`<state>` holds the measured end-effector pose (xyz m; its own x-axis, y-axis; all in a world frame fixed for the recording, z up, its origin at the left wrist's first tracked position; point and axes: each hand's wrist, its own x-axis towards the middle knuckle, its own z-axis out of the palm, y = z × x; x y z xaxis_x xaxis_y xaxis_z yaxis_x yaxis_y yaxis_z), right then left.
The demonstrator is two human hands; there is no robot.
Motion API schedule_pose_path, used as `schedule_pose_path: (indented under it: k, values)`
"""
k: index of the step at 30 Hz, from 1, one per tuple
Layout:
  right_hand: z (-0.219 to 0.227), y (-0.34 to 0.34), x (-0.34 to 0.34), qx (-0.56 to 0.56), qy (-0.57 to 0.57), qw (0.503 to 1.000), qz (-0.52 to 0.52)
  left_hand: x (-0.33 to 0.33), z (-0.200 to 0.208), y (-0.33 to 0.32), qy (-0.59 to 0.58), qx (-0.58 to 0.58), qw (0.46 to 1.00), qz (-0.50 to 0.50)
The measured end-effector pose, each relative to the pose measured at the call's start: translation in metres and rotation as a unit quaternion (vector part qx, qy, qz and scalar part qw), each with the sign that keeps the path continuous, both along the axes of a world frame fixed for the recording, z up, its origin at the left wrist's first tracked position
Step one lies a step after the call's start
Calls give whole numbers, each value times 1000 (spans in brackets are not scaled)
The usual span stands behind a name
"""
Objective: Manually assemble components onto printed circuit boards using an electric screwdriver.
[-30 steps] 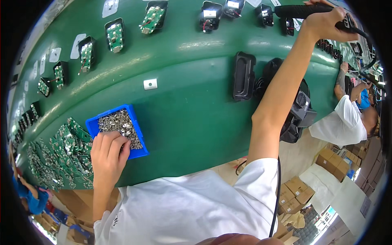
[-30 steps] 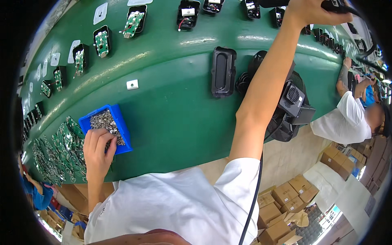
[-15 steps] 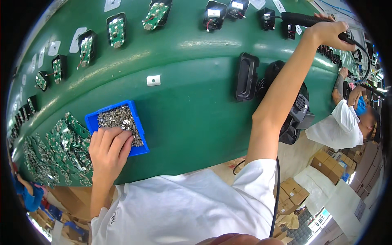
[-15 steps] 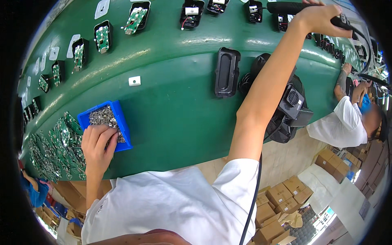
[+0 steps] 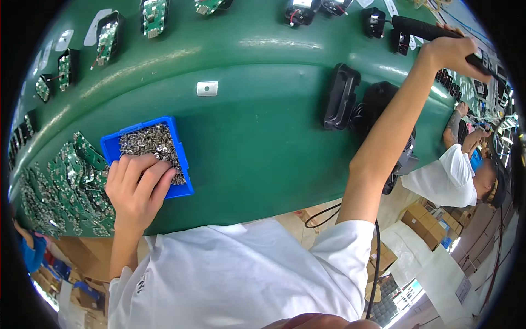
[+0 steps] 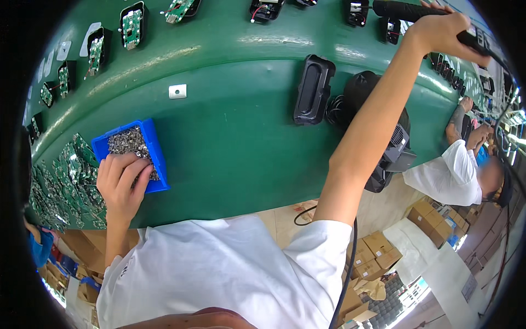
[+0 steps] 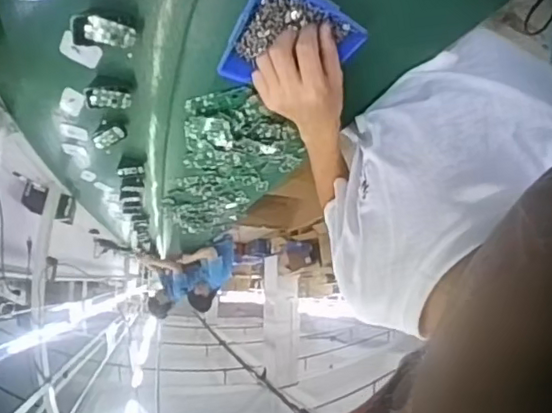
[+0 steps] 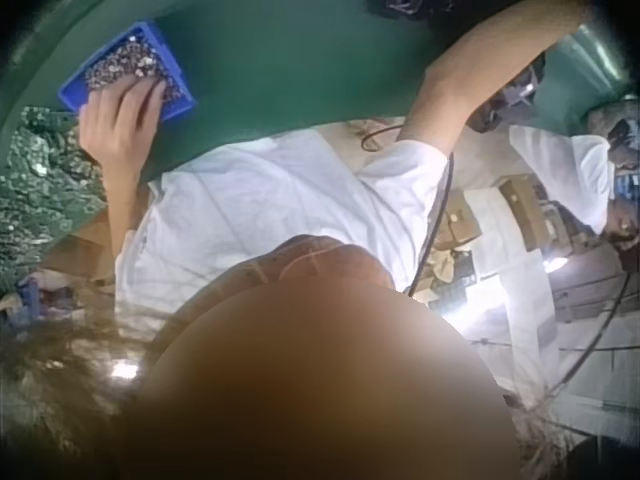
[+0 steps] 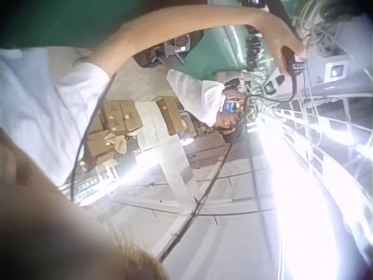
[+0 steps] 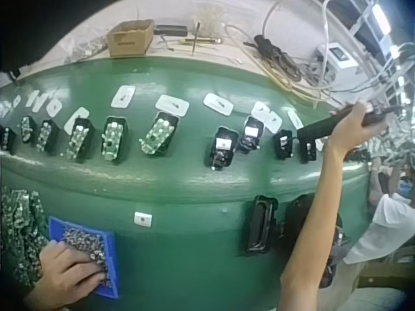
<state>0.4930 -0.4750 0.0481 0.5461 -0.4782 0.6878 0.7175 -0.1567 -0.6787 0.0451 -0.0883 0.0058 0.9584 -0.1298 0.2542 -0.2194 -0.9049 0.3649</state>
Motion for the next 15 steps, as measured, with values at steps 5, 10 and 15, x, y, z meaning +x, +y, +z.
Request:
schedule_pose_path:
  k: [5,10,15]
  values:
    - [-18,36,-42,5,-47,999,6,1,-3,3,9,0,1000,-3]
    - [-17,-4,21,43,-48,996,60,3,6,1,25,-6,1000,-16]
    - [12,-25,42,79,42,989,117,-1,15,7,38,-23,999,-30]
